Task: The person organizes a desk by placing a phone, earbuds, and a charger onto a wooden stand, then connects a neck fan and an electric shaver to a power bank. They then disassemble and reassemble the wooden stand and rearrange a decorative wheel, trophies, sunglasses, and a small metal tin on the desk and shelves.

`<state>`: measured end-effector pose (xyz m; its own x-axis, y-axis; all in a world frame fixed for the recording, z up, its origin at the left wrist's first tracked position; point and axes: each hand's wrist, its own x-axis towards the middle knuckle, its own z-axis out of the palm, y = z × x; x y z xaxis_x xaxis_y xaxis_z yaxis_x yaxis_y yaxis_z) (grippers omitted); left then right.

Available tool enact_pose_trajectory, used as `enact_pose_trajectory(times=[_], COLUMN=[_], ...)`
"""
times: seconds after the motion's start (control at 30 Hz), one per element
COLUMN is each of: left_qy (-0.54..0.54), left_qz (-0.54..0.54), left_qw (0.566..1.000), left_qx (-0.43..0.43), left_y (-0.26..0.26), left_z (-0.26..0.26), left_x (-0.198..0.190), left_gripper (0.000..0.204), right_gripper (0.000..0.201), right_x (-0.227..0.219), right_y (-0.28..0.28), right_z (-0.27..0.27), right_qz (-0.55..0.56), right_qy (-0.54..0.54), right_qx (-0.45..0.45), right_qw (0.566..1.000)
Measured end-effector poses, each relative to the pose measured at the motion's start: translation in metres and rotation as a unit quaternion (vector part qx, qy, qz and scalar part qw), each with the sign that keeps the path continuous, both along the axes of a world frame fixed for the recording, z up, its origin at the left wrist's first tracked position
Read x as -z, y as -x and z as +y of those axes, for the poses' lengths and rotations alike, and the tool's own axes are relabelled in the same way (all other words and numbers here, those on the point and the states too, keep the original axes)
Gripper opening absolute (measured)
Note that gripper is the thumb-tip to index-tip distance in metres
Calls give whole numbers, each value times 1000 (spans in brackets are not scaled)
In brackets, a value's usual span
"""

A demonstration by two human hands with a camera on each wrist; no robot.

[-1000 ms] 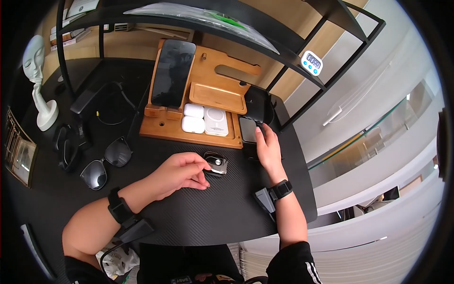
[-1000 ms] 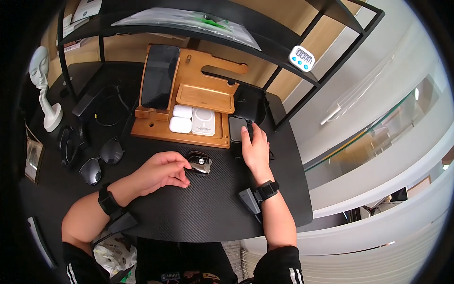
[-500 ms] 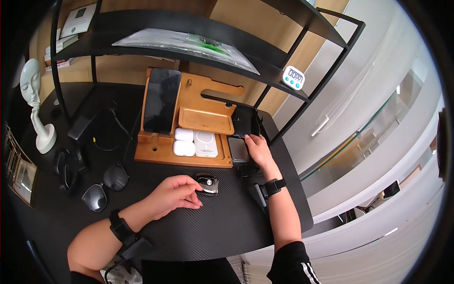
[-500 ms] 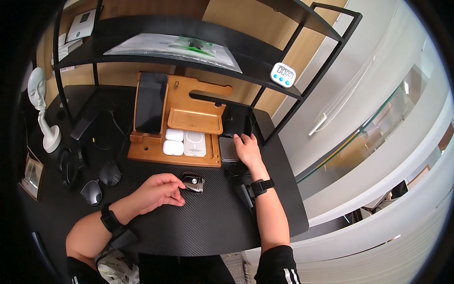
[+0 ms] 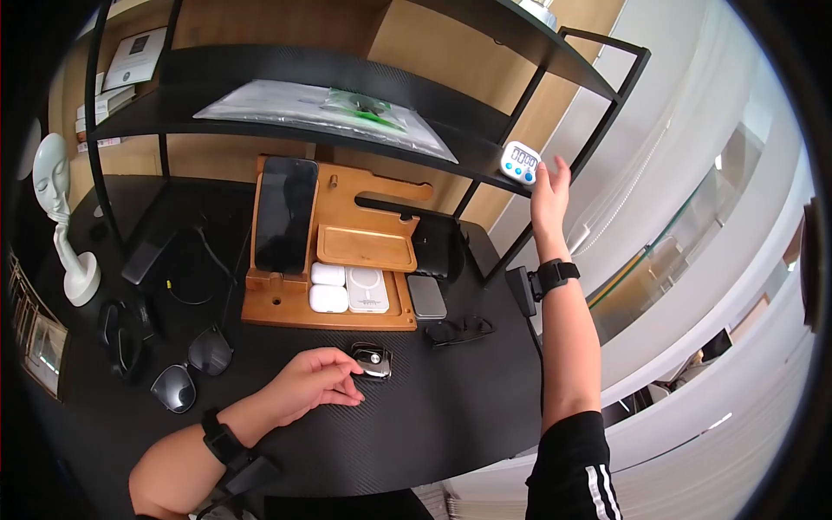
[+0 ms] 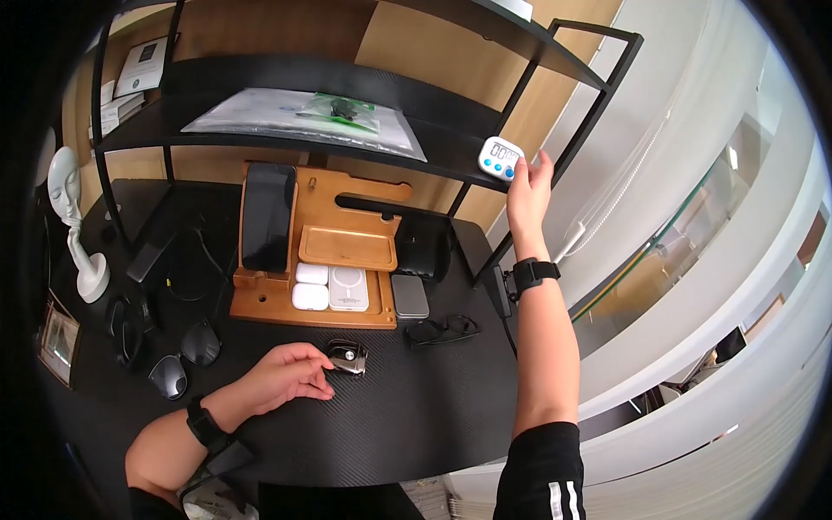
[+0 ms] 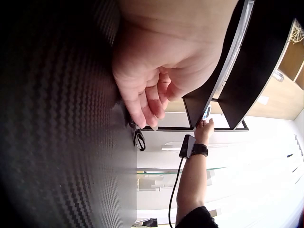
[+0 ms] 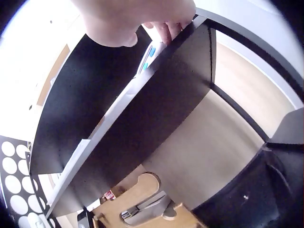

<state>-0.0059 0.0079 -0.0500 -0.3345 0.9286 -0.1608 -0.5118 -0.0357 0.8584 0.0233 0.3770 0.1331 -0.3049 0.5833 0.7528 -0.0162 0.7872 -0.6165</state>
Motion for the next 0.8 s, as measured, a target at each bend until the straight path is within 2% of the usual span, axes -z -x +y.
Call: enact_pose_trajectory(times=[0.03, 0.1, 0.13, 0.17, 0.27, 0.37, 0.63, 0.7, 0.73, 0.77, 0.8], left_qy=[7, 10, 8, 7, 7, 13, 12, 13, 10, 5, 2], left_qz=[-3, -4, -4, -5, -8, 5, 9, 8, 11, 13, 13], left_qw=[1000, 1000, 1000, 1000, 1000, 1000, 1000, 1000, 1000, 1000, 1000], left_qx=[5, 4, 3, 1, 2, 4, 5, 6, 7, 8, 4], left_y=[-1, -1, -1, -1, -1, -1, -1, -2, -2, -2, -1], left_z=[0, 1, 1, 1, 1, 1, 0, 0, 0, 0, 0], left_x=[-1, -2, -2, -1, 1, -1, -2, -1, -1, -1, 0], left_gripper=[19, 19, 18, 17, 17, 17, 17, 17, 17, 17, 17], right_gripper=[49, 48, 46, 46, 43, 43, 44, 39, 29, 19, 9], right_x=[0, 2, 9, 13, 7, 6, 9, 15, 20, 28, 40], right_y=[3, 10, 19, 20, 15, 14, 11, 10, 2, -7, -16], right_z=[5, 17, 27, 38, 19, 21, 16, 17, 11, 9, 6], right_qz=[-1, -86, -45, -47, -36, -35, -16, 103, 160, 207, 203], right_qy=[-4, -40, -104, -104, 0, 19, 29, -16, -34, -63, -78], right_qx=[-1, 38, 33, 31, -38, -87, -103, -46, -28, -48, -56], right_qw=[1000, 995, 993, 993, 999, 995, 994, 993, 986, 975, 974])
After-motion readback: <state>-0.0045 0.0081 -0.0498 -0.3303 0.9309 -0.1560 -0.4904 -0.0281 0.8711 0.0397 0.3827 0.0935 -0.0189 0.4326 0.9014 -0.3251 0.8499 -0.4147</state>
